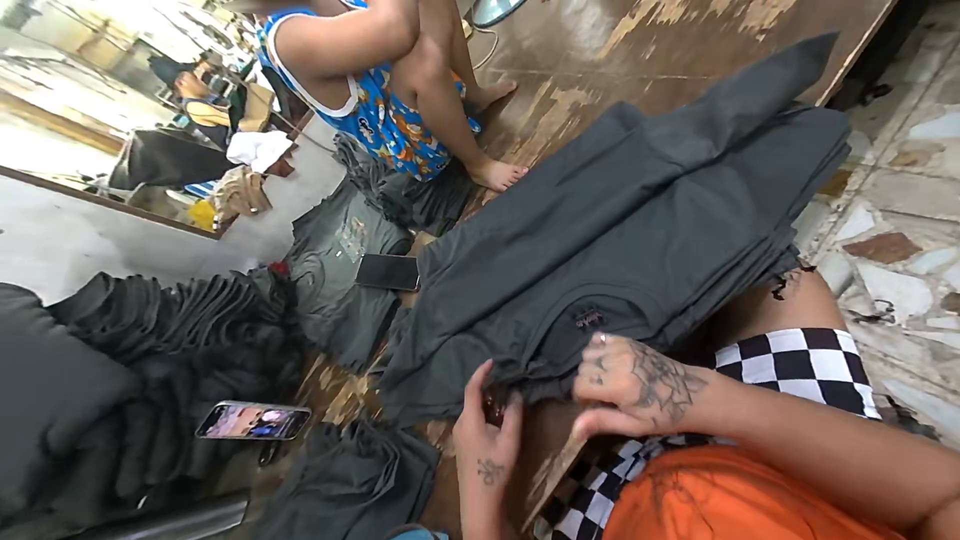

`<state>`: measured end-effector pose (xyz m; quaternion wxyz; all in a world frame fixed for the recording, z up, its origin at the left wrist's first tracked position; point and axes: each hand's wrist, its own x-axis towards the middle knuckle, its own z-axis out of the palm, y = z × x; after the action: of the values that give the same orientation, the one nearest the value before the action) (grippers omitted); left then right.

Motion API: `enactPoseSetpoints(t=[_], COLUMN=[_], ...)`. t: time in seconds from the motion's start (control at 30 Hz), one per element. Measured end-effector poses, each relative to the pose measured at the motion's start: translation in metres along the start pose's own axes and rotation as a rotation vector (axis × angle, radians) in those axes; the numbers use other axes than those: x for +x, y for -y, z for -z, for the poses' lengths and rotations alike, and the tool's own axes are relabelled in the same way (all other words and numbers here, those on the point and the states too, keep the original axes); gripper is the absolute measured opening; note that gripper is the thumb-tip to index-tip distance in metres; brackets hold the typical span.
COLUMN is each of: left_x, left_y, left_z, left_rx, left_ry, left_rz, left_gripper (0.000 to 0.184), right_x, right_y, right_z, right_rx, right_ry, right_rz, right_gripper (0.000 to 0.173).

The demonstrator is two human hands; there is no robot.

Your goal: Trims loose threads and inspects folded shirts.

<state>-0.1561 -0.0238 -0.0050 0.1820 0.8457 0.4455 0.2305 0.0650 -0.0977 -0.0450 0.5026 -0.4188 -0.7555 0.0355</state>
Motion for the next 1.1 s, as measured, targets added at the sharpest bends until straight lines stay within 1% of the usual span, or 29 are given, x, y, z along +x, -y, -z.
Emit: enactPoseSetpoints(t=[0.03, 0.1, 0.13, 0.2, 0.23, 0.3, 0.37, 0.43, 0.47, 0.5, 0.53, 0.6, 0.67, 0.73, 0.83, 0.87, 0.93, 0.97, 1.03, 1.1], left_x=[0.002, 0.006, 0.007, 0.010, 0.011, 0.010, 0.011, 0.011, 0.011, 0.011, 0.011, 0.010, 0.010, 0.011, 0.010, 0.008, 0.000, -0.006, -0.016, -0.020], left_y=[0.002, 0.006, 0.006, 0.008, 0.009, 0.010, 0.011, 0.012, 0.013, 0.013, 0.013, 0.013, 0.012, 0.011, 0.009, 0.008, 0.003, -0.002, -0.013, -0.021], left_z=[-0.003, -0.009, -0.010, -0.011, -0.012, -0.013, -0.013, -0.014, -0.015, -0.015, -0.015, -0.015, -0.016, -0.017, -0.018, -0.018, -0.014, -0.012, -0.012, -0.017], left_rx=[0.003, -0.020, -0.067, -0.203, -0.269, -0.327, -0.338, -0.355, -0.362, -0.362, -0.353, -0.312, -0.262, -0.216, -0.203, -0.226, -0.243, -0.218, -0.125, -0.019], left_ry=[-0.002, -0.014, -0.063, -0.165, -0.178, -0.157, -0.131, -0.129, -0.131, -0.133, -0.130, -0.120, -0.121, -0.124, -0.136, -0.133, -0.095, -0.076, -0.055, -0.072], left_rz=[0.046, 0.107, 0.126, 0.175, 0.200, 0.233, 0.255, 0.255, 0.249, 0.241, 0.232, 0.210, 0.174, 0.136, 0.131, 0.130, 0.101, 0.068, -0.022, -0.106], left_gripper=[0.045, 0.025, 0.023, 0.026, 0.026, 0.025, 0.023, 0.022, 0.021, 0.021, 0.021, 0.021, 0.021, 0.020, 0.019, 0.022, 0.045, 0.050, 0.045, 0.040], right_x=[0.008, 0.022, 0.026, 0.029, 0.030, 0.030, 0.032, 0.036, 0.039, 0.041, 0.039, 0.033, 0.029, 0.028, 0.028, 0.027, 0.026, 0.025, 0.022, 0.021], right_y=[-0.002, -0.008, -0.012, -0.021, -0.024, -0.026, -0.026, -0.023, -0.021, -0.019, -0.019, -0.023, -0.027, -0.029, -0.030, -0.029, -0.029, -0.029, -0.029, -0.029], right_z=[0.000, -0.004, -0.009, -0.010, -0.006, -0.002, 0.000, 0.001, 0.001, -0.002, -0.007, -0.019, -0.025, -0.025, -0.023, -0.021, -0.013, -0.009, -0.005, -0.005], right_rx=[-0.028, -0.014, 0.021, 0.126, 0.194, 0.269, 0.265, 0.219, 0.188, 0.142, 0.095, 0.016, -0.012, 0.014, 0.076, 0.103, 0.189, 0.216, 0.221, 0.211], right_ry=[0.032, 0.185, 0.216, 0.159, 0.167, 0.251, 0.341, 0.422, 0.467, 0.476, 0.436, 0.261, 0.108, 0.046, 0.038, 0.053, 0.091, 0.107, 0.119, 0.124], right_rz=[-0.030, -0.143, -0.190, -0.193, -0.187, -0.187, -0.204, -0.255, -0.284, -0.293, -0.274, -0.177, -0.103, -0.100, -0.132, -0.143, -0.176, -0.187, -0.185, -0.183], right_gripper=[0.051, 0.037, 0.038, 0.045, 0.046, 0.045, 0.041, 0.033, 0.032, 0.032, 0.028, 0.019, 0.020, 0.024, 0.027, 0.027, 0.029, 0.029, 0.030, 0.029])
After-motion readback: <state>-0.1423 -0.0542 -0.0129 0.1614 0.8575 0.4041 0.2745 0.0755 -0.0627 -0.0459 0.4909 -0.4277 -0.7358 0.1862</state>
